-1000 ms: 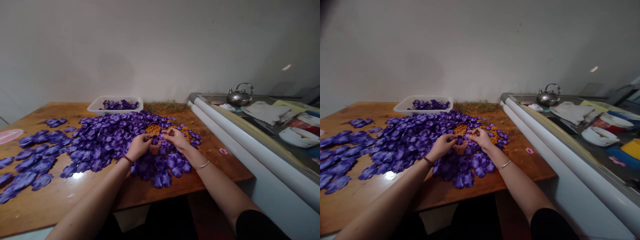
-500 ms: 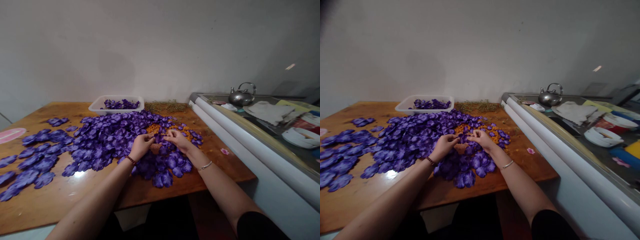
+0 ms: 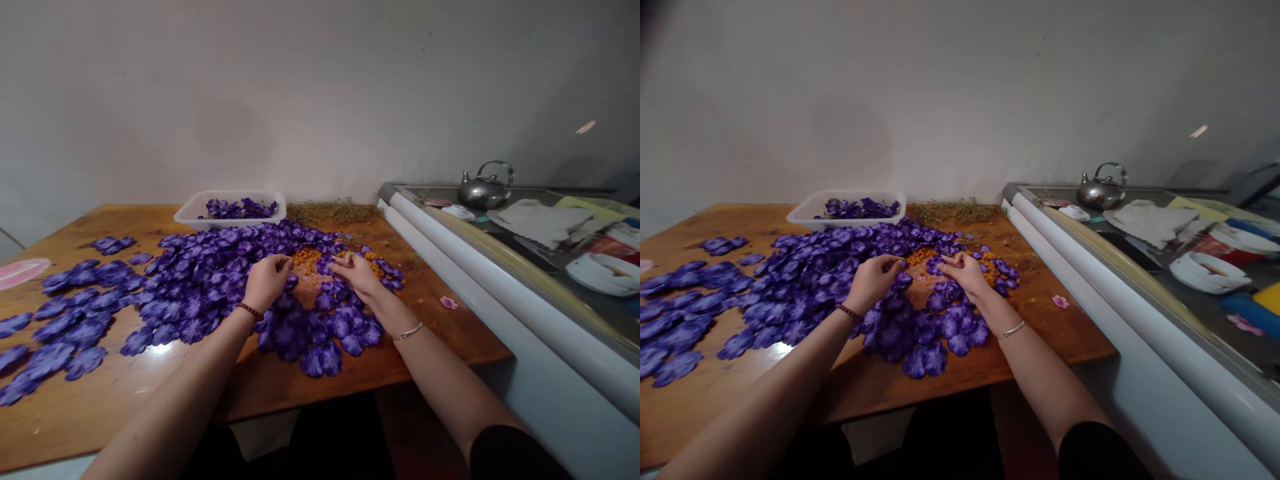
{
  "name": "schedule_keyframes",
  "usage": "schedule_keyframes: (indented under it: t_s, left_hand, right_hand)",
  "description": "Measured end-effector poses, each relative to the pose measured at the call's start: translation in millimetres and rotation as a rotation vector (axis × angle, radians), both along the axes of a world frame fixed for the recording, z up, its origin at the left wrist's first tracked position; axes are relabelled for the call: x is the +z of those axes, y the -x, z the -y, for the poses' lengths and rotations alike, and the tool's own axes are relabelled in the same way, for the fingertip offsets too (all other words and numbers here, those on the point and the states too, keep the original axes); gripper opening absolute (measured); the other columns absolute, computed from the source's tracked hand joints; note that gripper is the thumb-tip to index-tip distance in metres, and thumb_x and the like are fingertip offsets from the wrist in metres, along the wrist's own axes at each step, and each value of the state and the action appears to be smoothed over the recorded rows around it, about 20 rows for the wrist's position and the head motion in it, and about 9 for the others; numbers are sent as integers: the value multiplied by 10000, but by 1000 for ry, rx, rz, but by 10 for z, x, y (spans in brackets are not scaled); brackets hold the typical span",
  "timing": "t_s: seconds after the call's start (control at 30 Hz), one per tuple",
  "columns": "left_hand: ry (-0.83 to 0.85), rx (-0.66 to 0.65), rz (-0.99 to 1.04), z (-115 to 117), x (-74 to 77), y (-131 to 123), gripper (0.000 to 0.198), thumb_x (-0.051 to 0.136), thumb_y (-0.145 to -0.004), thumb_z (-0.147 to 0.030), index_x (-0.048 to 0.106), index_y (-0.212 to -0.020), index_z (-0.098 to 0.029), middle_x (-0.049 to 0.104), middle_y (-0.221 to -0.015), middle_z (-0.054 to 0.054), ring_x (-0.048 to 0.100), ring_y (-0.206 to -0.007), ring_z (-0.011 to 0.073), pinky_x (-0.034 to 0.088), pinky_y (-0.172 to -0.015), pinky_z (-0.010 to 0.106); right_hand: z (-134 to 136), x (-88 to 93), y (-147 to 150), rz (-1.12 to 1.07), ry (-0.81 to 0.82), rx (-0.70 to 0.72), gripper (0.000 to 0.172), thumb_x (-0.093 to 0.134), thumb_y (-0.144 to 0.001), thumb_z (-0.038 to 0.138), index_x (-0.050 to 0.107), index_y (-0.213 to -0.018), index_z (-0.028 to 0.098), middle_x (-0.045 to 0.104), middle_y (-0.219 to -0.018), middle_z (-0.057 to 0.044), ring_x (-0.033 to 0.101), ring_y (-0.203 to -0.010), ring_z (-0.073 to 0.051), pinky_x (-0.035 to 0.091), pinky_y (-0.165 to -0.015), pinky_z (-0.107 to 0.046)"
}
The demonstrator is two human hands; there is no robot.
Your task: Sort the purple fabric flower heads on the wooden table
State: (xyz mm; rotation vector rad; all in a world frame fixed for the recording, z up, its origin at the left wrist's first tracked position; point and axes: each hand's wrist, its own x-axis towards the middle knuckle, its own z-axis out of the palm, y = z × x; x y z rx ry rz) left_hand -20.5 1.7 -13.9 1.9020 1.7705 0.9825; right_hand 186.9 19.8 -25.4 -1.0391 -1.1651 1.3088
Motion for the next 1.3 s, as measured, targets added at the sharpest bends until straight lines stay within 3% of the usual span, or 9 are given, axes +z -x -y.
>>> schedule_keyframes:
  t_s: [0.2, 0.47, 0.57, 0.7, 0.8, 0.9, 1.1, 1.3]
  left_hand:
    - [75, -69, -478, -276, -14, -82, 256, 492, -837, -290, 736, -900, -243, 733, -962, 93, 666, -887, 247, 462, -724, 268]
    - [93, -168, -518, -395, -161, -234, 191, 551, -814, -307, 728, -810, -236, 729, -896, 100, 658, -871, 246, 452, -702, 262]
    - [28, -146, -384, -351, -159, -224, 187, 553, -813, -298, 698, -754, -196, 717, -839, 100, 645, -818, 229, 437, -684, 261]
    - [128, -165, 186, -188, -135, -249, 275, 561, -801, -408, 674, -744, -163, 682, -697, 53, 578, -603, 150, 409, -567, 229]
    - [265, -136, 609, -37, -130, -291, 413, 648, -678, -554, 679, -751, -148, 660, -669, 29, 496, -507, 96, 362, -475, 202]
    - [348, -107, 797, 46, -122, -306, 478, 746, -535, -567, 686, -745, -141, 639, -652, 6, 435, -468, 55, 320, -437, 181]
    - [375, -128, 803, 41, -98, -288, 440, 757, -538, -499, 676, -775, -137, 631, -647, -7, 442, -465, 50, 319, -440, 182]
    - [-14, -156, 492, 116, -83, -357, 222, 679, -667, -308, 510, -756, -194, 663, -678, -12, 589, -617, 120, 416, -572, 212]
  right_hand:
    - [-105, -32, -117, -49, 71, -112, 583, 874, -406, 392, 342, -574, 221, 493, -590, 64, 555, -609, -119, 521, -619, -274]
    - [-146, -109, -109, 32, 65, -183, 528, 849, -428, 435, 395, -593, 221, 479, -586, 60, 505, -573, -109, 497, -594, -278]
    - [-129, -111, -84, 63, 60, -188, 513, 845, -427, 452, 416, -589, 221, 480, -571, 58, 498, -559, -112, 483, -581, -280]
    - [-85, -108, -36, 145, 3, -151, 498, 824, -456, 484, 414, -564, 224, 461, -543, 53, 467, -538, -116, 441, -548, -271]
    - [-47, -101, 6, 225, -60, -134, 485, 805, -495, 480, 397, -554, 225, 445, -531, 54, 440, -539, -114, 406, -548, -259]
    - [-21, -93, 36, 270, -90, -133, 480, 797, -508, 481, 395, -548, 222, 433, -531, 55, 426, -551, -111, 390, -567, -254]
    - [-11, -82, 52, 277, -96, -131, 493, 781, -496, 515, 394, -549, 215, 410, -528, 66, 379, -531, -94, 355, -548, -242]
    - [8, -81, 91, 282, -84, -64, 498, 775, -486, 509, 375, -538, 217, 415, -519, 69, 408, -527, -96, 379, -554, -245]
